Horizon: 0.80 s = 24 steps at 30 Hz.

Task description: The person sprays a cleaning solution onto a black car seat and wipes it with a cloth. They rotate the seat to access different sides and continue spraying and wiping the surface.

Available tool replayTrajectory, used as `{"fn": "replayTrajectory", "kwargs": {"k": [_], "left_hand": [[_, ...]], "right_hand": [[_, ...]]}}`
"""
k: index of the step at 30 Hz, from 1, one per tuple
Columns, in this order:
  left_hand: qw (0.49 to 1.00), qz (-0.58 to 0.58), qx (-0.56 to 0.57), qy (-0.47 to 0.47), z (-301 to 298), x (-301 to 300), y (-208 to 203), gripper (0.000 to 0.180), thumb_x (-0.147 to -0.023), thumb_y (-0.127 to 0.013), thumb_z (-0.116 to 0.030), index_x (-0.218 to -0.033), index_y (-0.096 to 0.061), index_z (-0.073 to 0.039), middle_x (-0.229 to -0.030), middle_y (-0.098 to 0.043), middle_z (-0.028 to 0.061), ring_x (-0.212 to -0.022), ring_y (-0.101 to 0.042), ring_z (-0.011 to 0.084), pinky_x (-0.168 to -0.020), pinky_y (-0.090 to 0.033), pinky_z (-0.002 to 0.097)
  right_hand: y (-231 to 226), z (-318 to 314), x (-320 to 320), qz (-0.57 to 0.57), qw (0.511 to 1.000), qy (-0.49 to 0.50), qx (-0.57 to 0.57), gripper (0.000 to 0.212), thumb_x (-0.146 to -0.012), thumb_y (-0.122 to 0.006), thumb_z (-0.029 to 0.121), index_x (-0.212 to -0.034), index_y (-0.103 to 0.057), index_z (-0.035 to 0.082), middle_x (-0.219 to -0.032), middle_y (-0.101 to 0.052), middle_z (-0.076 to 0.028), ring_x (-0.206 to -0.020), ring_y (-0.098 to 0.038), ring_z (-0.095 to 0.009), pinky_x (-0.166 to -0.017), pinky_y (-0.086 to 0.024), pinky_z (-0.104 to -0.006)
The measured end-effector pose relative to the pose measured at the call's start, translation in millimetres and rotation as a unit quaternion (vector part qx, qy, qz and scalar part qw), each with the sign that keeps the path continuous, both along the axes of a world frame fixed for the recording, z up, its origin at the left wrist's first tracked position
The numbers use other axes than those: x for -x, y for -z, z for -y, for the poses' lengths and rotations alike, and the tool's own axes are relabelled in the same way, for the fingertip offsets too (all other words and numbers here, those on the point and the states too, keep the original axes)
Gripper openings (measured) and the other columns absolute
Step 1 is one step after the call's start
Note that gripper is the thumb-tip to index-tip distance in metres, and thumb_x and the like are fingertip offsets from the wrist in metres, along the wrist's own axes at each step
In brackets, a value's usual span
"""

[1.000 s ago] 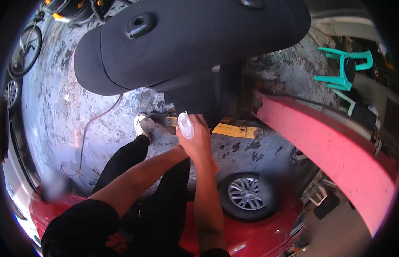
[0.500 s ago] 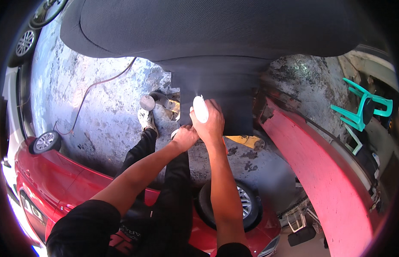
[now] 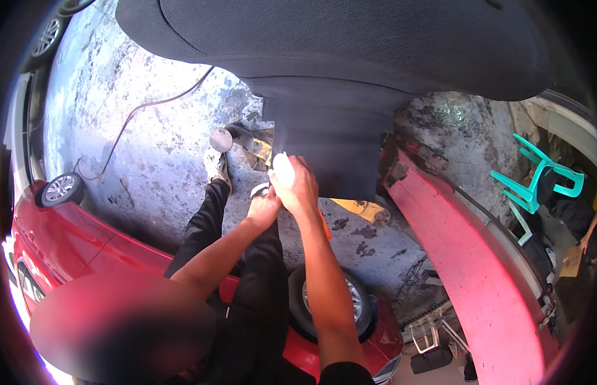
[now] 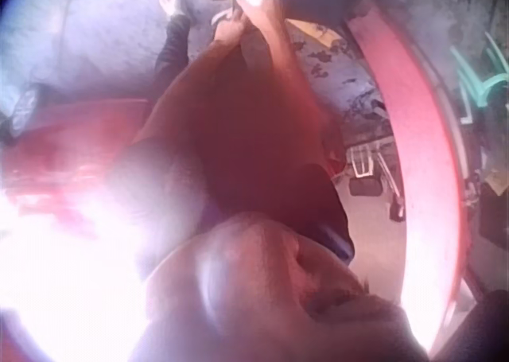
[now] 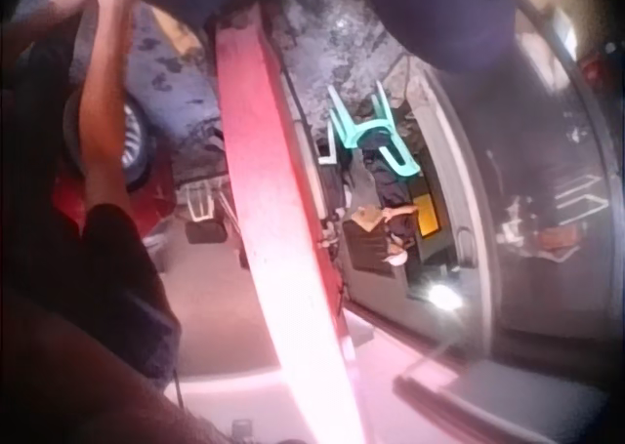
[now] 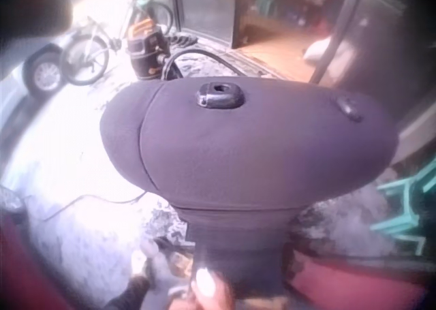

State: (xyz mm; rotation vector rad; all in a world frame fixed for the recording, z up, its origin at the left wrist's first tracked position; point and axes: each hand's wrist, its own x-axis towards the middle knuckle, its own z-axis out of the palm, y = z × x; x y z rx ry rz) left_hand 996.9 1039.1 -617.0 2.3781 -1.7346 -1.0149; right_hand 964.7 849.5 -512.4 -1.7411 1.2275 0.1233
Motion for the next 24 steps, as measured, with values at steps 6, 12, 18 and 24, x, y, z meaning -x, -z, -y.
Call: {"fn": "replayTrajectory", "kwargs": {"k": [6, 12, 18, 24], "left_hand": [[1.000, -0.019, 0.007, -0.019, -34, 14, -7, 0.018, -0.090, -0.065, -0.008, -0.106, -0.056, -0.010, -0.099, -0.064, 0.0121, -0.077, -0.076, 0.0278, -0.066, -0.062, 0.0429], [0.998, -0.031, 0.050, -0.027, -50, 14, -17, 0.013, -0.089, -0.065, -0.009, -0.099, -0.057, -0.012, -0.095, -0.061, 0.0087, -0.083, -0.072, 0.0272, -0.071, -0.060, 0.0445], [0.997, -0.031, 0.063, -0.013, -66, 15, -25, 0.014, -0.087, -0.066, -0.013, -0.100, -0.061, -0.013, -0.097, -0.061, 0.0058, -0.090, -0.070, 0.0244, -0.078, -0.059, 0.0399], [0.999, -0.021, 0.033, -0.006, -73, 16, -31, 0.011, -0.087, -0.066, -0.012, -0.096, -0.060, -0.013, -0.097, -0.061, 0.0058, -0.089, -0.070, 0.0245, -0.078, -0.059, 0.0400]], "right_hand": [[43, 30, 17, -0.097, 0.977, 0.190, 0.017, 0.039, -0.081, -0.085, 0.026, -0.108, -0.069, 0.004, -0.116, -0.071, -0.022, -0.115, -0.068, -0.042, -0.096, -0.056, -0.0523], [66, 56, 36, -0.113, 0.960, 0.212, 0.143, 0.030, -0.084, -0.082, 0.023, -0.102, -0.070, 0.001, -0.109, -0.071, -0.019, -0.106, -0.071, -0.042, -0.093, -0.056, -0.0509], [55, -3, 26, 0.027, 0.996, 0.058, 0.066, 0.034, -0.086, -0.081, 0.027, -0.107, -0.069, 0.003, -0.105, -0.069, -0.020, -0.104, -0.068, -0.044, -0.090, -0.055, -0.0521], [54, -69, 55, -0.072, 0.997, -0.012, -0.029, 0.037, -0.089, -0.079, 0.033, -0.108, -0.069, 0.004, -0.108, -0.070, -0.021, -0.107, -0.066, -0.045, -0.093, -0.054, -0.0555]]}}
